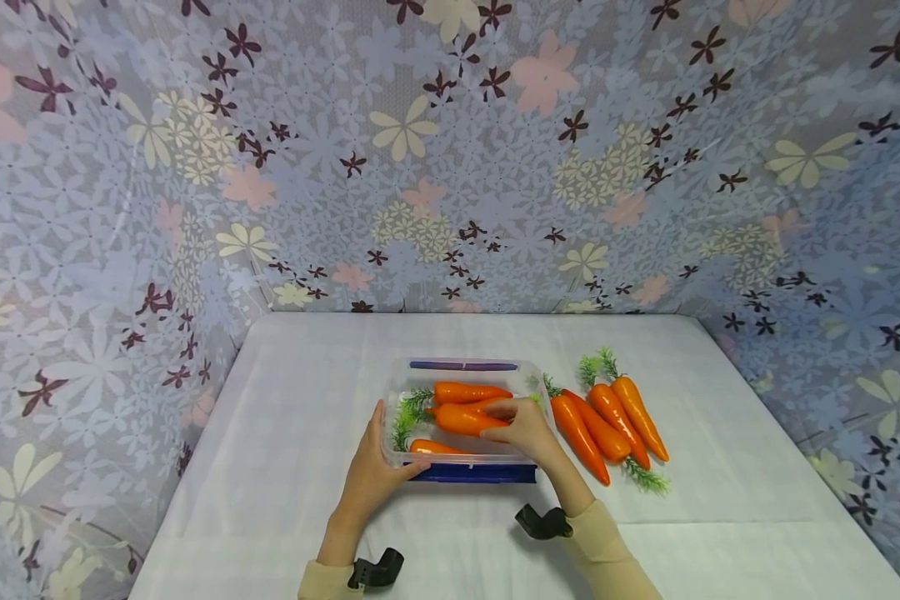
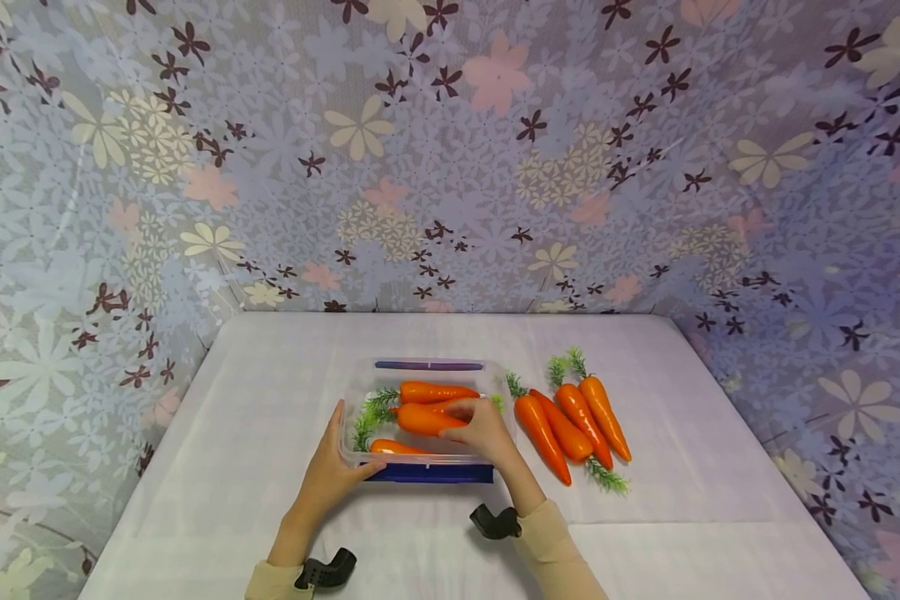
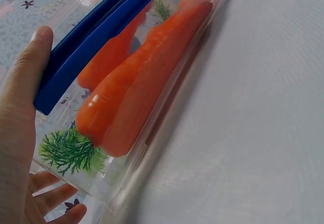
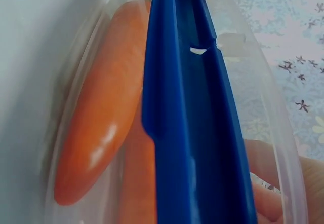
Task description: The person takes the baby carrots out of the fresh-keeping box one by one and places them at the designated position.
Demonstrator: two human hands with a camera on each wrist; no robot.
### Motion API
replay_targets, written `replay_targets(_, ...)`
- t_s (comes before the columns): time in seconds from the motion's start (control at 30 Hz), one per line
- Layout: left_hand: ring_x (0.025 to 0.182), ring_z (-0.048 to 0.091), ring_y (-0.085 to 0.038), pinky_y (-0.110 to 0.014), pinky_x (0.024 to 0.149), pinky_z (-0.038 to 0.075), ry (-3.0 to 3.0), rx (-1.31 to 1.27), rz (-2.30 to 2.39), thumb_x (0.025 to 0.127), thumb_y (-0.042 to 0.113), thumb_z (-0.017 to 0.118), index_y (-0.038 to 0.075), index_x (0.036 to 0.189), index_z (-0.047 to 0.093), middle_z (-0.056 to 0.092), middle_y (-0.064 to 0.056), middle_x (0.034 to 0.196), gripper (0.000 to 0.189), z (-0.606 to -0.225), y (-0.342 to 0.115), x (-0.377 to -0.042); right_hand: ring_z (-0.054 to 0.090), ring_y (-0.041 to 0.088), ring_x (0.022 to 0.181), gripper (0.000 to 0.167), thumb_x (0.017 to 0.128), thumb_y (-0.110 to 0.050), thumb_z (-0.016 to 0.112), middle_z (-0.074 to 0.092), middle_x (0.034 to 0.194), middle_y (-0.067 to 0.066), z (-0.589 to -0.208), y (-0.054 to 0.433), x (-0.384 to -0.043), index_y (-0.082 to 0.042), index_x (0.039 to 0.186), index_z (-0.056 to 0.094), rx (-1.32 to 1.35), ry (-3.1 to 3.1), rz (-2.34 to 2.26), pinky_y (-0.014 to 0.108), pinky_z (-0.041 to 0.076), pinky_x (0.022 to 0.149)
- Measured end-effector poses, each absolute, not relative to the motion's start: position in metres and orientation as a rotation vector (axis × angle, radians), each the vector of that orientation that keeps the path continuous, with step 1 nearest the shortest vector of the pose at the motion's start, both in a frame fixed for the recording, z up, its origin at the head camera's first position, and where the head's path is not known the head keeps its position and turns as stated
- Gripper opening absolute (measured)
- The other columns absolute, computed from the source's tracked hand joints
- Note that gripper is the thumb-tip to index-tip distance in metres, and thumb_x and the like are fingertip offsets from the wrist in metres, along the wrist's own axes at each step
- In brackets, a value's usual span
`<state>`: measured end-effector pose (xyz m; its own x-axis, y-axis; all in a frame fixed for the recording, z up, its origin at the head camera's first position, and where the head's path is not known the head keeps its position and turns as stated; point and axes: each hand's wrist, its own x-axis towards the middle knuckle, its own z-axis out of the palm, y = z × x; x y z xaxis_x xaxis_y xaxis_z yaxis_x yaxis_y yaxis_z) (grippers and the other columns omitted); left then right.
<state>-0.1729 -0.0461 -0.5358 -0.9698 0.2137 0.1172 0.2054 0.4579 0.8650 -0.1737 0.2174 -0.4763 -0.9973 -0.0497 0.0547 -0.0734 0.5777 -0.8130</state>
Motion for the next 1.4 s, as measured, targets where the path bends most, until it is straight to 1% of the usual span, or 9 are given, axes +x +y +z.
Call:
replay_targets(0.27,0.143,0.027,-0.036,-0.057,0.113,0.029,2.676,0.381,1.583,0.066,0.051,0.082,0.018,0.155,0.009,0.022,-0.015,0.158,0.120,-0.537,-0.046,-0.173,0.068,0.032,0.096,0.041,0.074,-0.010,0.080,0.070,0.105,0.022,-0.467,0.218,-0.169,0.003,0.111,0.069,0.042,-2.665,1.548,0.025,0.058,0.071)
replay_targets(0.43,0.143,0.028,-0.035,-0.057,0.113,0.029,2.694,0.379,1.569,0.065,0.053,0.082,0.018,0.155,0.009,0.022,-0.014,0.158,0.120,-0.538,-0.046,-0.173,0.066,0.035,0.102,0.045,0.076,-0.011,0.080,0.069,0.110,0.024,-0.454,0.224,-0.164,0.002,0.116,0.066,0.046,-2.606,1.591,0.023,0.057,0.074)
replay_targets(0.63,0.142,0.030,-0.037,-0.056,0.112,0.030,2.715,0.380,1.559,0.065,0.053,0.082,0.016,0.154,0.010,0.023,-0.016,0.158,0.121,-0.537,-0.045,-0.173,0.066,0.035,0.098,0.046,0.077,-0.012,0.079,0.069,0.108,0.023,-0.443,0.236,-0.158,0.000,0.119,0.065,0.024,-2.557,1.557,0.019,0.055,0.067)
replay_targets(0.93,0.143,0.029,-0.036,-0.056,0.113,0.029,2.718,0.369,1.540,0.066,0.054,0.081,0.018,0.155,0.008,0.023,-0.015,0.158,0.120,-0.540,-0.045,-0.175,0.067,0.030,0.095,0.042,0.076,-0.012,0.080,0.071,0.107,0.019,-0.430,0.243,-0.149,-0.001,0.115,0.067,-0.023,-2.487,1.476,0.015,0.053,0.076)
replay_targets(1.0,0.143,0.028,-0.036,-0.056,0.113,0.029,2.708,0.364,1.547,0.066,0.053,0.081,0.019,0.155,0.008,0.022,-0.014,0.158,0.120,-0.540,-0.044,-0.175,0.068,0.026,0.094,0.042,0.077,-0.011,0.079,0.071,0.107,0.020,-0.430,0.245,-0.148,0.001,0.115,0.067,-0.034,-2.464,1.471,0.014,0.052,0.076)
replay_targets(1.1,0.143,0.029,-0.036,-0.056,0.113,0.029,2.698,0.355,1.558,0.066,0.053,0.082,0.018,0.155,0.009,0.023,-0.015,0.158,0.120,-0.539,-0.044,-0.174,0.068,0.012,0.088,0.041,0.077,-0.011,0.079,0.070,0.108,0.022,-0.432,0.249,-0.147,0.002,0.114,0.067,-0.081,-2.426,1.489,0.013,0.052,0.075)
replay_targets(1.23,0.142,0.030,-0.036,-0.056,0.113,0.029,2.704,0.365,1.564,0.065,0.053,0.082,0.016,0.154,0.010,0.024,-0.016,0.157,0.121,-0.538,-0.044,-0.173,0.061,-0.005,0.084,0.040,0.078,-0.012,0.078,0.069,0.110,0.021,-0.431,0.260,-0.144,0.001,0.114,0.067,-0.222,-2.337,1.542,0.012,0.052,0.074)
replay_targets(1.3,0.142,0.030,-0.036,-0.056,0.113,0.030,2.711,0.369,1.561,0.065,0.052,0.083,0.015,0.154,0.010,0.024,-0.017,0.157,0.121,-0.538,-0.044,-0.173,0.059,-0.008,0.083,0.039,0.079,-0.013,0.078,0.071,0.106,0.013,-0.431,0.266,-0.142,0.000,0.114,0.067,-0.308,-2.286,1.540,0.011,0.051,0.073)
replay_targets(1.4,0.142,0.030,-0.037,-0.056,0.113,0.030,2.720,0.382,1.562,0.065,0.050,0.083,0.013,0.154,0.010,0.024,-0.017,0.157,0.121,-0.538,-0.044,-0.174,0.058,-0.008,0.082,0.039,0.078,-0.015,0.079,0.069,0.095,-0.009,-0.432,0.280,-0.140,-0.002,0.113,0.068,-0.398,-2.230,1.506,0.009,0.051,0.072)
